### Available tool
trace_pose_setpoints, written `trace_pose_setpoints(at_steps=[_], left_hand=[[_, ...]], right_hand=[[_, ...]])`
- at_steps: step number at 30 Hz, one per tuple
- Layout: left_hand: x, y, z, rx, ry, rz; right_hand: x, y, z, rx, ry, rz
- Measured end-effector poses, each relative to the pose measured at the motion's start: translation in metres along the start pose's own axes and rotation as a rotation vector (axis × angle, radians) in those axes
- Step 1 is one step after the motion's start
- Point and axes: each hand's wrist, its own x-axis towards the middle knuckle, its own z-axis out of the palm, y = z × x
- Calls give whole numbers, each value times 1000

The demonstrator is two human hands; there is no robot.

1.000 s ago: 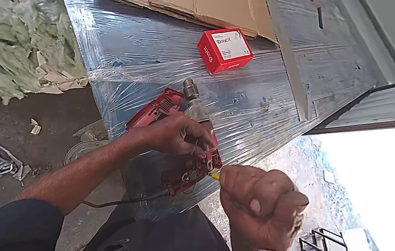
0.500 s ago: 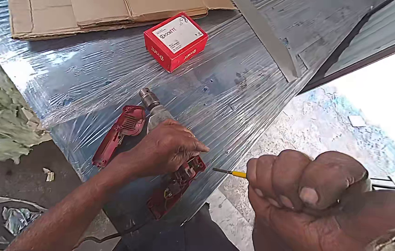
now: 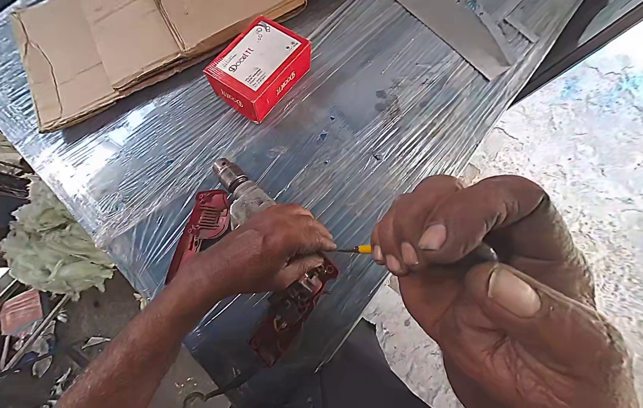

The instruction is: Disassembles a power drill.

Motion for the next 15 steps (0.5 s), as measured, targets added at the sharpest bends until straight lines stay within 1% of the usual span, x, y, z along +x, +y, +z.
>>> trace_pose_setpoints(at_steps=[3, 7, 11, 15], left_hand=[[6, 0, -4, 45, -114, -28], [9, -6, -5, 66, -216, 15], [3, -8, -4, 60, -207, 41], [2, -6, 4, 108, -140, 66]], right_hand=[[-3, -3, -7, -8, 88, -38], [-16, 1, -20, 17, 143, -67], [-30, 10, -30, 66, 171, -51], [-35, 15, -39, 84, 203, -53]])
